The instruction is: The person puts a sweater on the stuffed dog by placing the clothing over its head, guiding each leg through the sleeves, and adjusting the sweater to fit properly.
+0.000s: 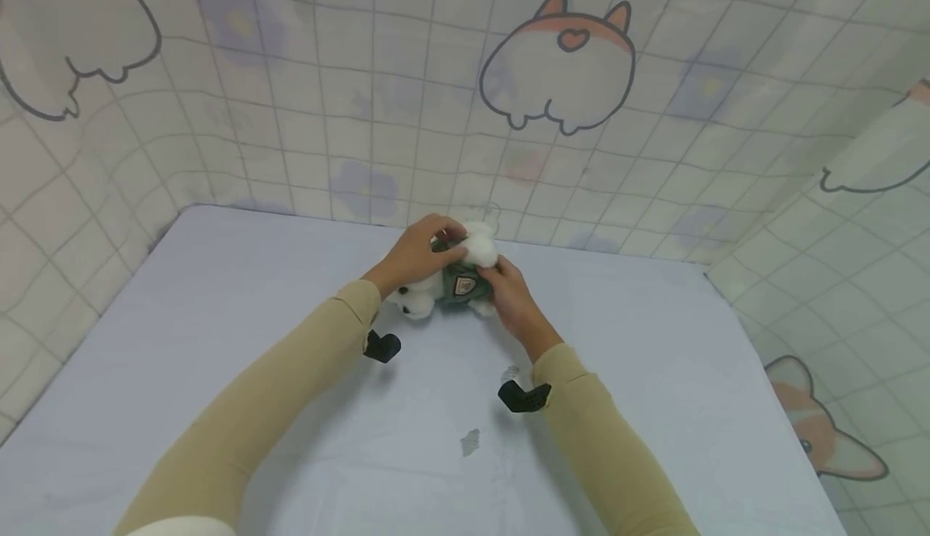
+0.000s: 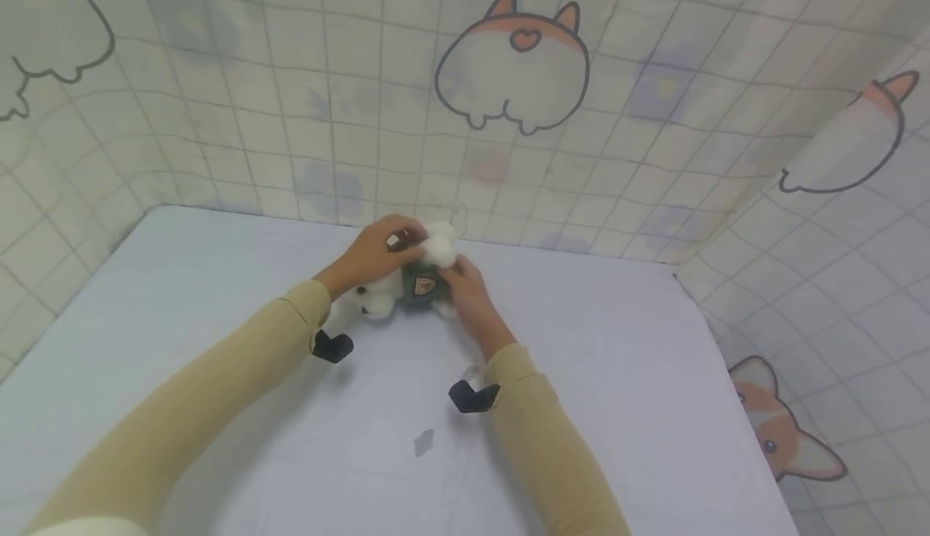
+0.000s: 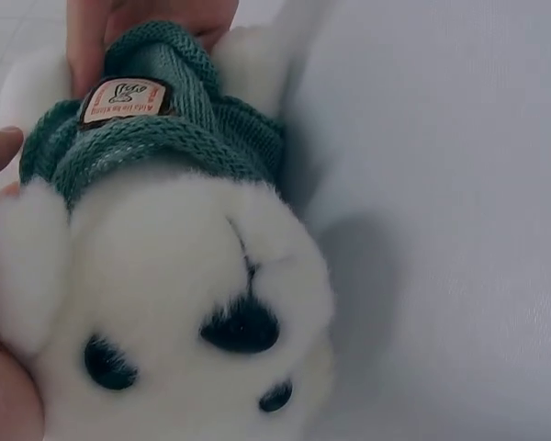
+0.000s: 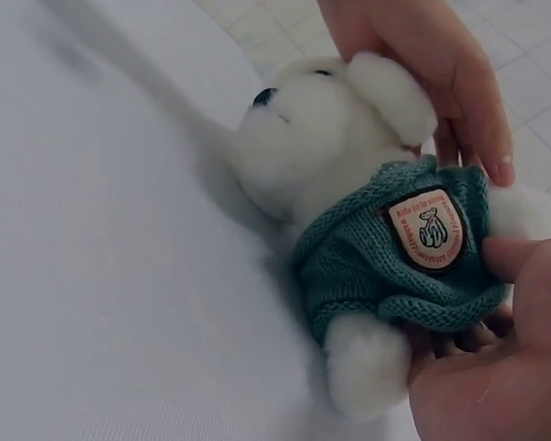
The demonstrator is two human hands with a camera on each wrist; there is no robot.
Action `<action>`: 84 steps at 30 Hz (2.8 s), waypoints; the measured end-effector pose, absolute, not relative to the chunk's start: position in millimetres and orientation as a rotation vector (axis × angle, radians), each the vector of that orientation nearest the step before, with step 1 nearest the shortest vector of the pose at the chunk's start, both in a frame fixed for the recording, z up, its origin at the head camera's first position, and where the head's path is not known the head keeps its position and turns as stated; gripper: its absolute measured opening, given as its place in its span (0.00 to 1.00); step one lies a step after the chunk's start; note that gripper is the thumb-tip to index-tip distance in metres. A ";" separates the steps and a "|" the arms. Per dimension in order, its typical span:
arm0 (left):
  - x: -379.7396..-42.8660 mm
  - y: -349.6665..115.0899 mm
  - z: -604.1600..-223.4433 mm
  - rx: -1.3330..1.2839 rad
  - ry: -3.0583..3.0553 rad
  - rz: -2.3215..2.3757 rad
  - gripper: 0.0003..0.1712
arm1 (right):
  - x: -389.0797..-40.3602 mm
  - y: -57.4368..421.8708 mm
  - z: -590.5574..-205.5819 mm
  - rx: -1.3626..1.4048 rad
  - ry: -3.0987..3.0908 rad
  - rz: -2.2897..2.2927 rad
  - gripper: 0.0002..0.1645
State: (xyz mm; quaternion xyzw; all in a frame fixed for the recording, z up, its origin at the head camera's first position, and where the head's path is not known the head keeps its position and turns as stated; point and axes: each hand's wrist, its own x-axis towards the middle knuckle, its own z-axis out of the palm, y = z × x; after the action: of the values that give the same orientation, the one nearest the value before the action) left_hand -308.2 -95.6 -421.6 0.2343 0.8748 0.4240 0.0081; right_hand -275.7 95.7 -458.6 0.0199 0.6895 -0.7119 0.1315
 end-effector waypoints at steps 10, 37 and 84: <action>-306.0 -113.6 -419.2 0.736 2.752 1.281 0.18 | -281.1 105.5 -447.0 -0.113 2.493 -1.880 0.29; -295.5 -119.9 -421.0 0.862 2.902 0.881 0.24 | -294.5 87.8 -412.0 -0.634 3.015 -1.046 0.18; -284.3 -144.6 -419.8 0.343 2.772 1.035 0.48 | -287.0 102.9 -400.0 -0.490 3.024 -0.591 0.30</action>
State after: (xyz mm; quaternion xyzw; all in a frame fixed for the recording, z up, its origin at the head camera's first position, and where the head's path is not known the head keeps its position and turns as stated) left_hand -284.3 -144.6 -419.8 0.1147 0.9275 0.3462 0.0815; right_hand -287.0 102.9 -400.0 -0.1569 0.9692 -0.1895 0.0107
